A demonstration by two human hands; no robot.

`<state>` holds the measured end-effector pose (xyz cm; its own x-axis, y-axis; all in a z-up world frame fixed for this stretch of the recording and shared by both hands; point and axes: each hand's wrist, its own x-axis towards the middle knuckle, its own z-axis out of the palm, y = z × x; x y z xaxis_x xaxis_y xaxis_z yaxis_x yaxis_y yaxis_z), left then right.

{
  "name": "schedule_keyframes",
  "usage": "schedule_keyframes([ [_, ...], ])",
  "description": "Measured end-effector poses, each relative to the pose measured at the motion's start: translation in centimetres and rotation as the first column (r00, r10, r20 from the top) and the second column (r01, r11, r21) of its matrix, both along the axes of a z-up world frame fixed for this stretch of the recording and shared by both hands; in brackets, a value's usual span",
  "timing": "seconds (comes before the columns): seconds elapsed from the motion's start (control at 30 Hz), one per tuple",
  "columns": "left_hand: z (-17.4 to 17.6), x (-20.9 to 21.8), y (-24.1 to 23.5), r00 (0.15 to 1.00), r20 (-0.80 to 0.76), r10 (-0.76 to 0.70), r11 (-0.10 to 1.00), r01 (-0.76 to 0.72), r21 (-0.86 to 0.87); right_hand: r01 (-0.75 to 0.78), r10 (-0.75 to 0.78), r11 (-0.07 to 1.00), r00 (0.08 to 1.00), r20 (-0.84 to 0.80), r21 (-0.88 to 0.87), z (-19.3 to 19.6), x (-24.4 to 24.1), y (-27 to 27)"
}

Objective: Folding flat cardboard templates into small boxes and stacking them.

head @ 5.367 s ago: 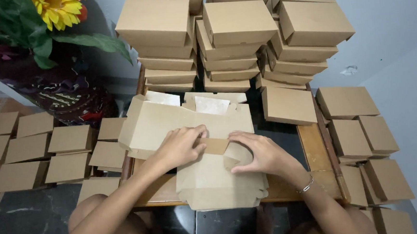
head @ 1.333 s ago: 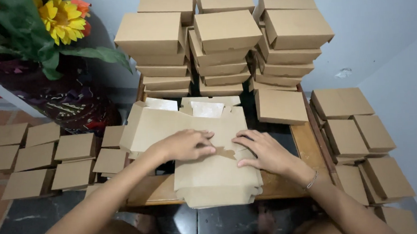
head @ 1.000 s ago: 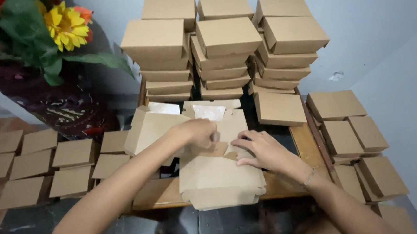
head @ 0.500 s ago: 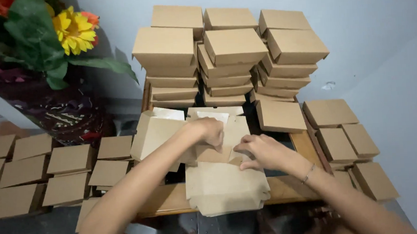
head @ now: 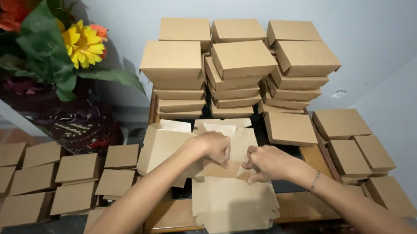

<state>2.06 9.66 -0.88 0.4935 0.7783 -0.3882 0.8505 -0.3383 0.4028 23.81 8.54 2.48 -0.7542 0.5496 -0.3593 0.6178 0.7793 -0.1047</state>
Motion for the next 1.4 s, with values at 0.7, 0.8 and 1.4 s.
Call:
schedule_keyframes([
  [0.7, 1.1, -0.3, -3.4, 0.937, 0.307, 0.166, 0.981, -0.126, -0.145, 0.103, -0.145, 0.981, 0.951, -0.273, -0.162, -0.7, 2.2, -0.6],
  [0.8, 2.8, -0.3, -4.5, 0.917, 0.333, 0.221, 0.973, -0.187, -0.132, 0.247, -0.298, 0.946, 0.916, -0.269, -0.209, 1.3, 2.0, -1.2],
  [1.4, 1.1, 5.7, -6.0, -0.014, 0.846, 0.533, 0.695, -0.563, -0.447, 0.294, -0.150, 0.956, 0.466, -0.872, -0.007, 2.2, 1.3, -1.5],
])
